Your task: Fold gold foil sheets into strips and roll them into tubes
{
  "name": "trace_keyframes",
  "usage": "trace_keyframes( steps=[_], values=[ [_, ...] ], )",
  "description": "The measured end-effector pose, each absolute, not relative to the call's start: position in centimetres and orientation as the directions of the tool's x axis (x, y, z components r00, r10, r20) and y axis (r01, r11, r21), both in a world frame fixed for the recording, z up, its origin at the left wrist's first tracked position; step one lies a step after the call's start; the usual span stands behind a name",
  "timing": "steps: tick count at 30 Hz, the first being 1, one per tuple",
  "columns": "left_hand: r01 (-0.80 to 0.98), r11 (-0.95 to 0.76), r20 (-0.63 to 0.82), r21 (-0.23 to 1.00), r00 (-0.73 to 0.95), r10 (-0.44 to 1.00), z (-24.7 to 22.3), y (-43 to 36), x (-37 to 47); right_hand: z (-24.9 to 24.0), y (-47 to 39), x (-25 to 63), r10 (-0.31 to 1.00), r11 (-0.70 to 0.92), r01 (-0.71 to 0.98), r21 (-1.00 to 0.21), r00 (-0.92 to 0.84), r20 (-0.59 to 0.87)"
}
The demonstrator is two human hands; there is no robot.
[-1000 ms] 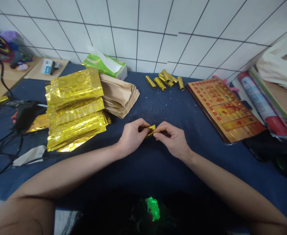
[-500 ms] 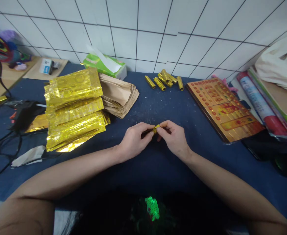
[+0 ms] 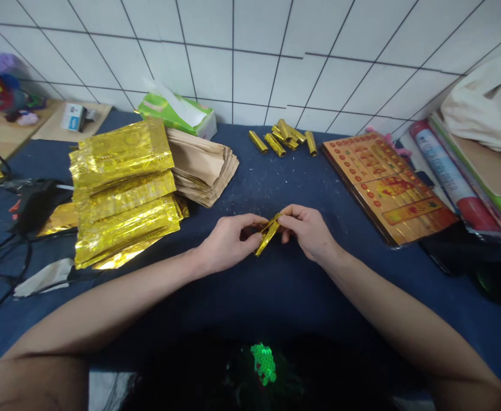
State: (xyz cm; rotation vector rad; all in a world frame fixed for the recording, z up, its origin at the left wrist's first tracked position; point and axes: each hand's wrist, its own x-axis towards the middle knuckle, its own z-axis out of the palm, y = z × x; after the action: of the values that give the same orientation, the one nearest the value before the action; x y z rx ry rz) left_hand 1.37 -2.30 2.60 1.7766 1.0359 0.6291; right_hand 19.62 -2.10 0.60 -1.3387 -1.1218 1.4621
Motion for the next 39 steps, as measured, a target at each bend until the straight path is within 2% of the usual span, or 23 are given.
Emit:
trace_keyframes(
  steps=[7,12,15,19,23,29,36,39],
  values=[
    [0.468,-0.333,-0.019,0.818,0.601,0.799,2.7,-1.9,0.8,0.6,-1.7,20.4,0.928,-0.324,-0.007,-0.946,-0.2,-0.316],
    [0.516,-0.358,-0.037,0.778,0.607,0.794,2.8,-2.3,0.7,0.9,-1.6,20.2,0.931,-0.349,-0.082,-0.934,-0.141,-0.336],
    [0.501,-0.37,0.016,0.783,0.577,0.816,2.6,-2.7,1.0,0.9,-1.8,19.8,0.937,-0.35,-0.112,-0.93,-0.061,-0.345],
    [0.482,-0.47,0.134,0.739,0.579,0.804,2.2,-3.2,1.2,0.6,-2.0,19.4,0.945,-0.323,-0.082,-0.943,0.03,-0.326],
    [0.498,-0.558,0.212,0.663,0.59,0.779,1.5,-3.5,1.2,0.4,-2.0,19.3,0.941,-0.326,-0.103,-0.94,0.054,-0.333],
    [0.478,-0.618,0.276,0.624,0.605,0.747,1.1,-3.9,1.4,0.5,-2.0,18.9,0.938,-0.318,-0.119,-0.94,0.102,-0.331],
    [0.487,-0.617,0.308,0.618,0.573,0.76,0.9,-3.8,1.6,0.5,-2.3,18.8,0.929,-0.35,-0.263,-0.899,0.026,-0.369],
    [0.484,-0.615,0.346,0.622,0.535,0.771,0.9,-3.6,1.5,0.7,-2.6,18.7,0.943,-0.31,-0.294,-0.904,0.024,-0.332]
  ],
)
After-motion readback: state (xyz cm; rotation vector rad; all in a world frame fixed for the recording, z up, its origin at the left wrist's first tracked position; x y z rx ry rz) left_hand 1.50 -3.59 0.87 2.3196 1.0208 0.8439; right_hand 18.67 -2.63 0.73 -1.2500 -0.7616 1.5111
